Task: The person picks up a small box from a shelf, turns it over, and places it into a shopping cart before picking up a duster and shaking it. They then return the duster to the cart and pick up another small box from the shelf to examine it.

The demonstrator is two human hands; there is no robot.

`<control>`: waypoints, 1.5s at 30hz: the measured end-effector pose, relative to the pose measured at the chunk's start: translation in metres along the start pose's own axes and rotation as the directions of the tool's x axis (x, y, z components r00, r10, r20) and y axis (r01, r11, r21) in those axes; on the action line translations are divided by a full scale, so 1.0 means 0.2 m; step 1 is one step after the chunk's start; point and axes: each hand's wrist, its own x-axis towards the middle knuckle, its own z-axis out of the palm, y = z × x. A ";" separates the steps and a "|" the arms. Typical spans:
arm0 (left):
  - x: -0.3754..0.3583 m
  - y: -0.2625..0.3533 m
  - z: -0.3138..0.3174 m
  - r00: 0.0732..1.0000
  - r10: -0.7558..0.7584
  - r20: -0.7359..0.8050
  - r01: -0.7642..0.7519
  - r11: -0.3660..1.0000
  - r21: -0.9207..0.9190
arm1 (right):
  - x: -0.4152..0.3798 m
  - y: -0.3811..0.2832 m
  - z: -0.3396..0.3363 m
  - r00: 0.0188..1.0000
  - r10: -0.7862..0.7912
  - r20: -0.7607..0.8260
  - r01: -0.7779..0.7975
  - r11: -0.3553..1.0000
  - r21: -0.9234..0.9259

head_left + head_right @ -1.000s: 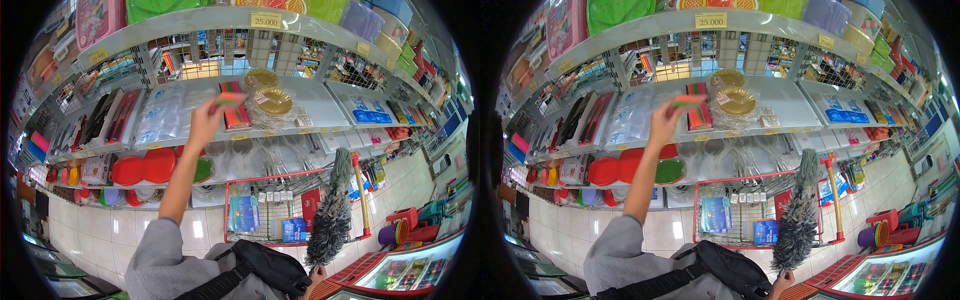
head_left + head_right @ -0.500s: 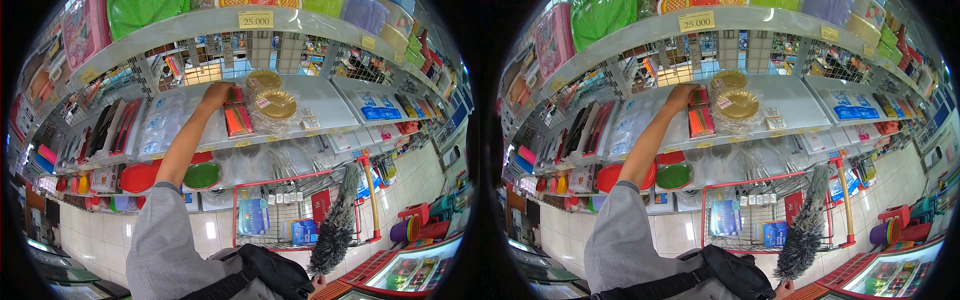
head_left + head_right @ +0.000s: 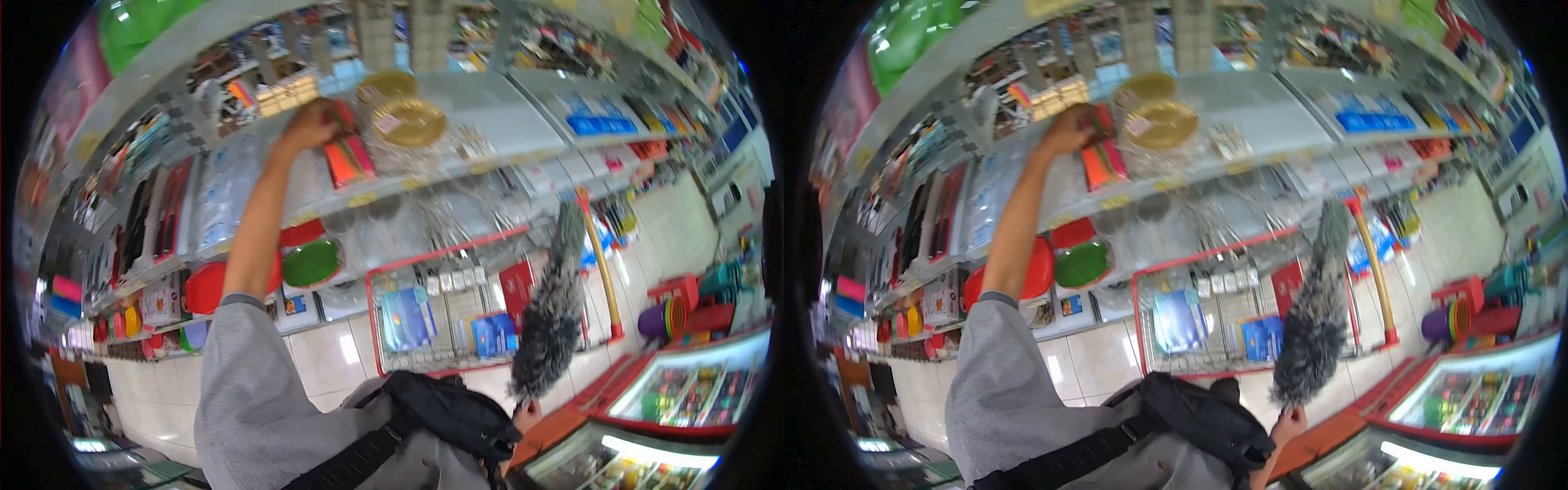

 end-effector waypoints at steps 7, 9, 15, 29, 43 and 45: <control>-0.36 0.58 -0.05 0.824 0.202 -0.530 -0.210 0.977 0.047 | 0.03 -0.15 -0.06 0.992 0.112 0.055 -0.124 0.935 0.333; -0.54 0.77 0.05 0.829 0.287 -0.480 -0.324 0.946 0.006 | 0.06 -0.15 -0.08 0.988 0.147 0.038 -0.149 0.899 0.413; -1.04 1.05 0.89 0.925 0.177 0.338 0.063 0.803 -0.592 | 0.24 -0.27 -0.08 0.985 0.168 0.041 -0.165 0.845 0.509; -1.82 1.22 1.79 0.568 -0.179 0.803 0.528 0.828 -0.189 | 0.87 -0.50 -0.05 0.996 0.011 0.093 -0.059 0.843 0.535; -1.49 0.90 2.21 0.572 -0.527 0.628 0.731 0.676 -0.098 | 1.26 -0.18 0.07 0.952 -0.219 0.215 0.166 0.957 0.239; -1.36 0.80 2.30 0.544 -0.526 0.654 0.700 0.715 -0.007 | 1.25 -0.12 0.11 0.946 -0.281 0.161 0.253 0.952 0.173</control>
